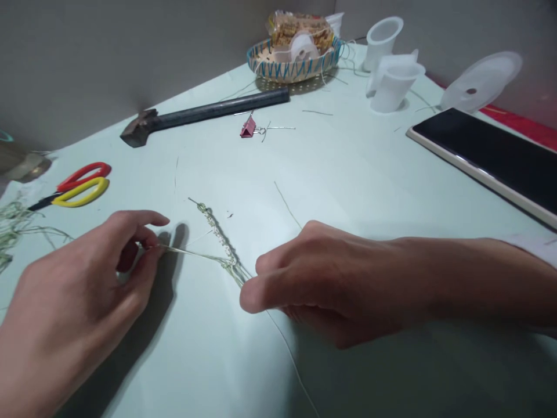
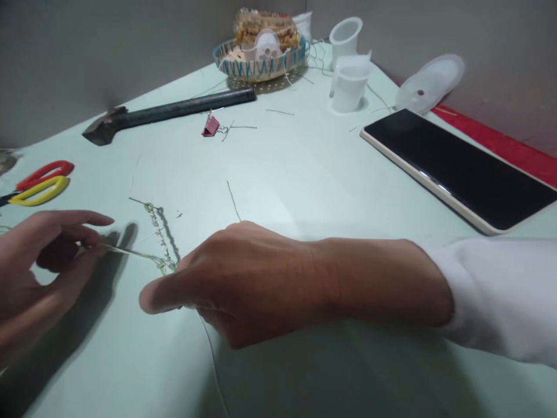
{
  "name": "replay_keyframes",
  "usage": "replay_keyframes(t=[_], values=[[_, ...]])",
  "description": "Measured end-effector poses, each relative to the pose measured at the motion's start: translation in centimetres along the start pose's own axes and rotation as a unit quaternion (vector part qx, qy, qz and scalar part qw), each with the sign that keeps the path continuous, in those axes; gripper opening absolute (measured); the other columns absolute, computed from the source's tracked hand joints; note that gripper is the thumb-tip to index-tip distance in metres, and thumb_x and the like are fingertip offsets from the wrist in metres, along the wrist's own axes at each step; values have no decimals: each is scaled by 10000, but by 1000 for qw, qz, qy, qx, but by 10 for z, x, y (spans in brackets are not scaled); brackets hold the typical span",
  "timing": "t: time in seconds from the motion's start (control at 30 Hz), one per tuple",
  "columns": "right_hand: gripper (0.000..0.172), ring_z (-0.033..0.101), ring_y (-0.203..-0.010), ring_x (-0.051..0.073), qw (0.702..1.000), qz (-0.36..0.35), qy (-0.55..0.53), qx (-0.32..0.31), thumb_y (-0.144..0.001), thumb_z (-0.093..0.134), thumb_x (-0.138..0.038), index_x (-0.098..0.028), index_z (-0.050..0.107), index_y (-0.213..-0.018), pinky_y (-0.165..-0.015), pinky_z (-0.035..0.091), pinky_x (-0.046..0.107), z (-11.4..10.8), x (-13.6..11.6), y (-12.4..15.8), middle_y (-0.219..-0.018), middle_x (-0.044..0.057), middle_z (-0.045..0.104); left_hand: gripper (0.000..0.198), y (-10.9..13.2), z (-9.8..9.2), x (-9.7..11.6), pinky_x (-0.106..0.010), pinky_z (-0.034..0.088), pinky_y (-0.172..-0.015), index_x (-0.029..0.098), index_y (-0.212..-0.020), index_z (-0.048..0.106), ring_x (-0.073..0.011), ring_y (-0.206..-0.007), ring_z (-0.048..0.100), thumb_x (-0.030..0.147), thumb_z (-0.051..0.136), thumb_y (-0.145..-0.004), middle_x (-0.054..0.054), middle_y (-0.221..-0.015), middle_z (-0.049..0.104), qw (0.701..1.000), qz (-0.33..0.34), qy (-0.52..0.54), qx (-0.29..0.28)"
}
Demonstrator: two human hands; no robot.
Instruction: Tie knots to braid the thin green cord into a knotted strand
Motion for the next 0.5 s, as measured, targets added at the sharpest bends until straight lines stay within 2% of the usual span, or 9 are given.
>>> replay_keyframes(t=[0.13, 0.3, 0.37, 0.5], values=[[272, 300, -573, 78, 1000, 3, 10, -12, -707, 470, 6, -179, 523, -900, -497, 260, 209, 3, 0, -2, -691, -52, 417, 281, -15, 0, 9, -284, 347, -510, 257, -1001, 542, -195, -502, 537, 349, 398, -778, 0, -632, 557, 999, 39, -29, 9], [230, 274, -541, 89, 996, 29, 77, -44, -685, 513, -42, -168, 501, -877, -465, 234, 231, 10, 4, -3, -657, -49, 457, 275, -25, -2, 17, -240, 299, -535, 253, -1019, 553, -145, -495, 485, 232, 475, -756, 34, -621, 564, 996, 61, -42, 48], [251, 237, -519, 92, 993, 29, 102, -47, -660, 513, -55, -165, 495, -884, -439, 196, 244, 10, 4, -3, -646, -50, 469, 259, -25, -2, 17, -233, 291, -543, 245, -1021, 567, -140, -517, 489, 220, 500, -771, 35, -643, 580, 996, 63, -41, 56], [351, 254, -551, 91, 993, 11, 110, -41, -592, 477, -20, -149, 525, -915, -449, 198, 248, 9, 0, -2, -701, -44, 525, 143, -23, -5, 19, -242, 304, -560, 223, -882, 617, -150, -572, 528, 226, 493, -811, 12, -701, 617, 995, 65, -28, 68]])
Point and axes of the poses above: each hand's wrist, its own y-axis away from the middle knuckle, its own z-axis out of the palm, x = y × z, the point moved 10 cm from there along -y, towards the middle knuckle
